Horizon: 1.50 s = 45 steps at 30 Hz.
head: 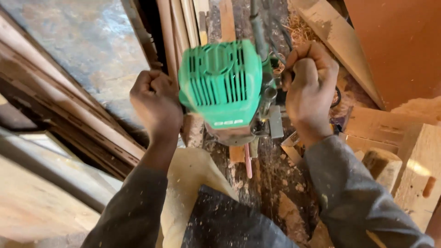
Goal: Using a handheld power router to shape the edge of a wooden strip in a workshop.
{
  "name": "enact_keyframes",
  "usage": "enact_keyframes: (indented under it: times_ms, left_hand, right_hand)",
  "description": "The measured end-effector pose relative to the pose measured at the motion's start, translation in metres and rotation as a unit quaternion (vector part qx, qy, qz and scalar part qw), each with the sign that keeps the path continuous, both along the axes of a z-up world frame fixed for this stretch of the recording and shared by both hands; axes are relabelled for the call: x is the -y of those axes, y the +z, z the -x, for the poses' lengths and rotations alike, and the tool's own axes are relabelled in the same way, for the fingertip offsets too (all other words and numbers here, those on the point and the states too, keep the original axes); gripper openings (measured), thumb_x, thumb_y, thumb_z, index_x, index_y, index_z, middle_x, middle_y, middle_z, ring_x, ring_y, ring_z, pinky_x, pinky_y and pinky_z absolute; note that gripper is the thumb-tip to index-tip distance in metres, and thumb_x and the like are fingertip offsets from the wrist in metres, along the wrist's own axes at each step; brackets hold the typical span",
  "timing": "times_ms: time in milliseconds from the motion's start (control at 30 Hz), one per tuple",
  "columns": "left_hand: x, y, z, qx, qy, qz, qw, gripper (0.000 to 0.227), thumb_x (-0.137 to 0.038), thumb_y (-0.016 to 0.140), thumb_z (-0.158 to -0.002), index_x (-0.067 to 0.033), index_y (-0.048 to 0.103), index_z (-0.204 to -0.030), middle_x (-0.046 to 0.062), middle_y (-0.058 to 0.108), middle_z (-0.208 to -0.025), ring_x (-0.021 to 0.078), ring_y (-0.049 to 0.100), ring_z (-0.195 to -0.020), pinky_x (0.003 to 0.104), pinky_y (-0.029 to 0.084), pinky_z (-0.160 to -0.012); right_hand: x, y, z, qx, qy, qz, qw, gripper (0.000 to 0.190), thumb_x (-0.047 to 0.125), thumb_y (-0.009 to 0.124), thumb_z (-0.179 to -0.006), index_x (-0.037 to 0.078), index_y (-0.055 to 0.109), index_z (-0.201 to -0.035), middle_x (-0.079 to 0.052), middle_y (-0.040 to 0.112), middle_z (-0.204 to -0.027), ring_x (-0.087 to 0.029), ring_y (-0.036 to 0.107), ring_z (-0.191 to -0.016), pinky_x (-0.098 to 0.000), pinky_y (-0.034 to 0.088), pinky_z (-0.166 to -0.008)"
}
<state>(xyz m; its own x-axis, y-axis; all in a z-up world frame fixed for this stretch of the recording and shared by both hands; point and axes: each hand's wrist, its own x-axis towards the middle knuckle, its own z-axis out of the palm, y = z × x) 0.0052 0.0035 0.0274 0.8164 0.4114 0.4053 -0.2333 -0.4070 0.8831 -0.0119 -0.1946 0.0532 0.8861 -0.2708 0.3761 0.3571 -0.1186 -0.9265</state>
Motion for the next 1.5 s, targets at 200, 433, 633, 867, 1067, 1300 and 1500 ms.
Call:
enact_keyframes:
  times_ms: [200, 433, 633, 867, 1067, 1300, 1500]
  left_hand:
    - [0.008, -0.030, -0.003, -0.044, 0.027, 0.046, 0.998, 0.019, -0.008, 0.038, -0.074, -0.0094, 0.053, -0.062, 0.004, 0.043, -0.041, 0.0110, 0.051, -0.039, 0.020, 0.036, -0.043]
    - [0.002, -0.014, -0.003, -0.023, 0.029, 0.038, 0.999, 0.021, -0.005, 0.037, -0.072, -0.0087, 0.053, -0.059, 0.004, 0.044, -0.038, 0.0099, 0.047, -0.037, 0.022, 0.035, -0.041]
    - [0.003, 0.011, 0.008, -0.029, 0.012, -0.004, 0.999, 0.022, -0.003, 0.035, -0.076, -0.0077, 0.050, -0.060, 0.001, 0.042, -0.048, 0.0095, 0.031, -0.039, 0.027, 0.022, -0.034]
    - [0.012, -0.029, 0.004, -0.054, -0.004, 0.133, 0.990, 0.021, 0.000, 0.033, -0.074, -0.0074, 0.043, -0.057, 0.002, 0.037, -0.049, 0.0111, 0.029, -0.043, 0.029, 0.021, -0.041]
    - [-0.003, -0.010, 0.002, -0.049, 0.012, -0.002, 0.999, 0.023, -0.003, 0.033, -0.076, -0.0093, 0.051, -0.063, 0.001, 0.049, -0.053, 0.0097, 0.039, -0.041, 0.025, 0.030, -0.030]
    - [0.003, -0.015, 0.001, 0.002, -0.018, 0.038, 0.999, 0.020, -0.001, 0.034, -0.076, -0.0067, 0.047, -0.062, 0.001, 0.039, -0.049, 0.0082, 0.028, -0.039, 0.025, 0.019, -0.035]
    - [0.013, -0.039, -0.006, -0.044, 0.021, 0.094, 0.994, 0.022, -0.004, 0.031, -0.074, -0.0093, 0.046, -0.059, 0.001, 0.041, -0.048, 0.0096, 0.032, -0.040, 0.026, 0.024, -0.033]
  right_hand:
    - [0.000, -0.032, -0.009, 0.049, -0.041, -0.030, 0.998, 0.018, -0.002, 0.030, -0.069, 0.000, 0.047, -0.063, -0.007, 0.032, -0.042, -0.014, 0.033, -0.041, -0.0237, 0.029, -0.044]
    - [0.003, -0.012, -0.003, 0.041, -0.020, -0.008, 0.999, 0.020, -0.001, 0.029, -0.069, 0.001, 0.048, -0.063, -0.006, 0.033, -0.042, -0.012, 0.033, -0.040, -0.0223, 0.028, -0.043]
    - [0.002, -0.002, 0.001, 0.018, 0.011, -0.017, 1.000, 0.016, 0.000, 0.028, -0.074, 0.007, 0.040, -0.065, -0.002, 0.036, -0.054, -0.009, 0.030, -0.043, -0.0222, 0.024, -0.036]
    - [0.005, -0.039, -0.002, 0.024, 0.000, 0.020, 1.000, 0.017, 0.002, 0.028, -0.076, 0.008, 0.040, -0.065, -0.003, 0.038, -0.054, -0.010, 0.030, -0.045, -0.0245, 0.024, -0.040]
    - [0.003, -0.013, -0.002, 0.021, 0.016, -0.029, 0.999, 0.017, -0.001, 0.028, -0.071, 0.009, 0.039, -0.064, -0.001, 0.036, -0.053, -0.008, 0.030, -0.043, -0.0210, 0.023, -0.035]
    - [0.004, -0.022, -0.007, 0.052, 0.021, -0.039, 0.998, 0.015, -0.003, 0.028, -0.073, 0.006, 0.039, -0.067, -0.003, 0.034, -0.055, -0.010, 0.028, -0.042, -0.0221, 0.023, -0.036]
    - [0.009, -0.047, -0.011, 0.079, -0.012, 0.044, 0.996, 0.014, 0.003, 0.030, -0.076, 0.007, 0.040, -0.068, -0.004, 0.042, -0.065, -0.012, 0.033, -0.055, -0.0271, 0.026, -0.049]
